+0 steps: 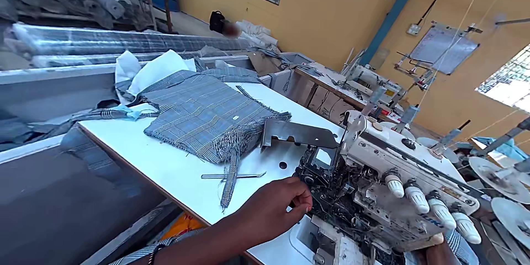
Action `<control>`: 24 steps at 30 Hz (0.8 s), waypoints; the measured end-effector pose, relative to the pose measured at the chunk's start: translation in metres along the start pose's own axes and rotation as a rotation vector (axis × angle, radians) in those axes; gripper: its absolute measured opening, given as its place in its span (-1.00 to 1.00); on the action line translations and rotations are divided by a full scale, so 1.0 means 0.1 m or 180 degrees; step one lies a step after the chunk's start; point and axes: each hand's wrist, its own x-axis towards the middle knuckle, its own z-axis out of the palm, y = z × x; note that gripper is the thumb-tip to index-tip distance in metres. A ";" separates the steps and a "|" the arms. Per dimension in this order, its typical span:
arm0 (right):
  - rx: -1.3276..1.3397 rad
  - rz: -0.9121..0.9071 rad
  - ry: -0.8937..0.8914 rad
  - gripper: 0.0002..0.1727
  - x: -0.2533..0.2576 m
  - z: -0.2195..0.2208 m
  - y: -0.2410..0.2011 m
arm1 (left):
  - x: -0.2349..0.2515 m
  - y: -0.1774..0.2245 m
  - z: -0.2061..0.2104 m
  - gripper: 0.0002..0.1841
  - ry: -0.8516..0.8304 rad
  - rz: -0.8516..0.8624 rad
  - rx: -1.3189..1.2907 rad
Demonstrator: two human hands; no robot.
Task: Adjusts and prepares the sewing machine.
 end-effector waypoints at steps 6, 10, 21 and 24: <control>0.0919 -0.0347 -0.0739 -0.56 -0.09 -0.06 -0.04 | 0.24 0.03 0.20 -0.77 0.0509 0.0240 0.0621; 0.1186 -0.0280 -0.1082 -0.63 -0.10 -0.15 -0.07 | 0.40 0.07 0.32 -0.81 0.0860 0.0258 0.0896; 0.1286 -0.0030 -0.1407 -0.72 -0.02 -0.31 -0.03 | 0.51 0.13 0.63 -0.85 0.1419 -0.0226 0.0813; 0.1305 -0.0144 -0.1491 -0.72 0.02 -0.33 0.03 | 0.49 0.14 0.69 -0.86 0.1540 -0.0315 0.0812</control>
